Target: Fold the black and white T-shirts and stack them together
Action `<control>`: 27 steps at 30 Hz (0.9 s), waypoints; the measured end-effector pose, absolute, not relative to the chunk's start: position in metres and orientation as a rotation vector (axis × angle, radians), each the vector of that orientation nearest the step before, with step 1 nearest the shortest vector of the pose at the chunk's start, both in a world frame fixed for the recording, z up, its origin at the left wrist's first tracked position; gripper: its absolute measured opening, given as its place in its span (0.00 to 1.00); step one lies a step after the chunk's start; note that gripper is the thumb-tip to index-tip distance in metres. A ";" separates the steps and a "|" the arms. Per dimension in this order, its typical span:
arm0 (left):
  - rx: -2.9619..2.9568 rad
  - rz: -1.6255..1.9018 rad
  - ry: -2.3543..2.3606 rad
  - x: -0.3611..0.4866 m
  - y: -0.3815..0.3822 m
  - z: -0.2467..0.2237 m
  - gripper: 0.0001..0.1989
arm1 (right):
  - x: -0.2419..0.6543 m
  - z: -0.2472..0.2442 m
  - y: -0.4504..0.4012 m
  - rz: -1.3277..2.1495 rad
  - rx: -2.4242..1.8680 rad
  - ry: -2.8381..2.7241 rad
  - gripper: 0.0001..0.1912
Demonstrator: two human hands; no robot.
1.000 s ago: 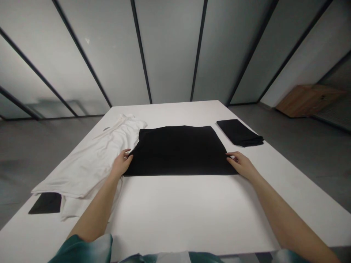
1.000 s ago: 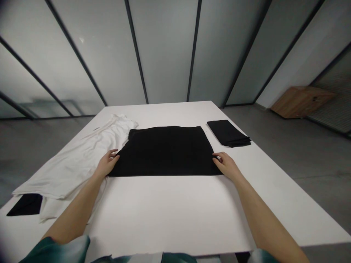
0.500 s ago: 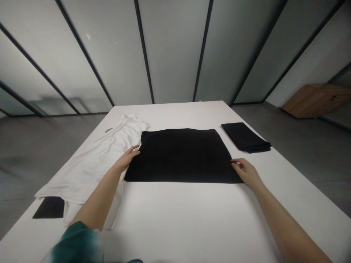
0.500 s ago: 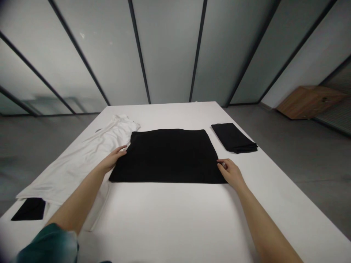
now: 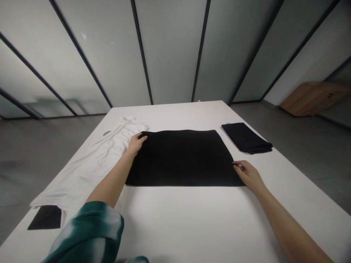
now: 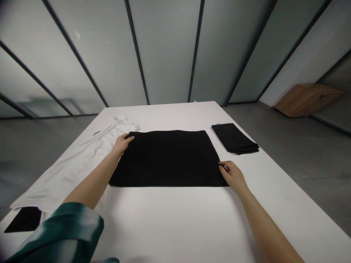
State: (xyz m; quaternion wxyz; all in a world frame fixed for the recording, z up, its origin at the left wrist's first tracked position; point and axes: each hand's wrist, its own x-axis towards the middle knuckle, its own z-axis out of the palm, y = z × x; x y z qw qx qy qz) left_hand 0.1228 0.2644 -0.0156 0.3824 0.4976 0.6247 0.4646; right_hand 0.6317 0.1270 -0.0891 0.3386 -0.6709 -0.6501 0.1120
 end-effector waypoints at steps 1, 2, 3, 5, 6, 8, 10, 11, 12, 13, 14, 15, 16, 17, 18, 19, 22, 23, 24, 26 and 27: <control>1.519 1.204 1.590 0.132 0.256 -0.020 0.11 | 0.632 -0.090 0.127 0.287 -1.747 -1.697 0.18; 1.762 1.158 1.558 0.141 0.246 -0.025 0.11 | 0.632 -0.090 0.128 0.282 -1.745 -1.700 0.18; 1.967 1.049 1.500 0.151 0.236 -0.030 0.11 | 0.632 -0.090 0.128 0.278 -1.744 -1.702 0.18; 2.240 0.758 1.337 0.169 0.219 -0.042 0.13 | 0.632 -0.090 0.128 0.270 -1.747 -1.698 0.18; 2.295 0.651 1.298 0.175 0.214 -0.047 0.14 | 0.632 -0.090 0.128 0.269 -1.748 -1.696 0.18; 2.286 0.578 1.335 0.180 0.213 -0.054 0.15 | 0.632 -0.089 0.128 0.272 -1.749 -1.693 0.18; 2.155 0.651 1.490 0.175 0.226 -0.056 0.15 | 0.631 -0.088 0.127 0.276 -1.750 -1.690 0.18; 2.063 0.697 1.581 0.170 0.236 -0.056 0.15 | 0.631 -0.087 0.127 0.279 -1.750 -1.689 0.18; 1.959 0.731 1.678 0.164 0.246 -0.054 0.15 | 0.631 -0.087 0.126 0.280 -1.751 -1.685 0.18; 1.852 0.753 1.776 0.156 0.257 -0.053 0.15 | 0.631 -0.086 0.126 0.281 -1.752 -1.681 0.18; 1.753 0.769 1.868 0.149 0.267 -0.052 0.15 | 0.631 -0.086 0.126 0.282 -1.753 -1.677 0.18; 1.666 0.786 1.952 0.141 0.275 -0.051 0.15 | 0.630 -0.086 0.126 0.283 -1.755 -1.673 0.18; 1.595 0.806 2.024 0.134 0.281 -0.051 0.14 | 0.630 -0.086 0.126 0.285 -1.758 -1.670 0.18; 1.542 0.829 2.083 0.127 0.285 -0.051 0.14 | 0.630 -0.086 0.127 0.288 -1.761 -1.668 0.17; 1.513 0.853 2.121 0.122 0.288 -0.052 0.14 | 0.630 -0.086 0.127 0.293 -1.763 -1.667 0.17; 1.512 0.875 2.131 0.117 0.289 -0.053 0.13 | 0.630 -0.086 0.127 0.296 -1.764 -1.665 0.17; 1.622 0.916 2.022 0.107 0.291 -0.056 0.11 | 0.631 -0.087 0.128 0.302 -1.764 -1.669 0.17; 1.652 0.923 1.981 0.104 0.293 -0.057 0.09 | 0.631 -0.087 0.128 0.302 -1.764 -1.673 0.17; 1.647 0.926 1.966 0.101 0.296 -0.057 0.09 | 0.631 -0.087 0.128 0.303 -1.764 -1.678 0.17; 1.533 0.962 2.013 0.095 0.302 -0.057 0.10 | 0.632 -0.088 0.128 0.301 -1.760 -1.682 0.17; 1.456 0.997 2.050 0.092 0.306 -0.056 0.11 | 0.632 -0.089 0.128 0.297 -1.756 -1.681 0.17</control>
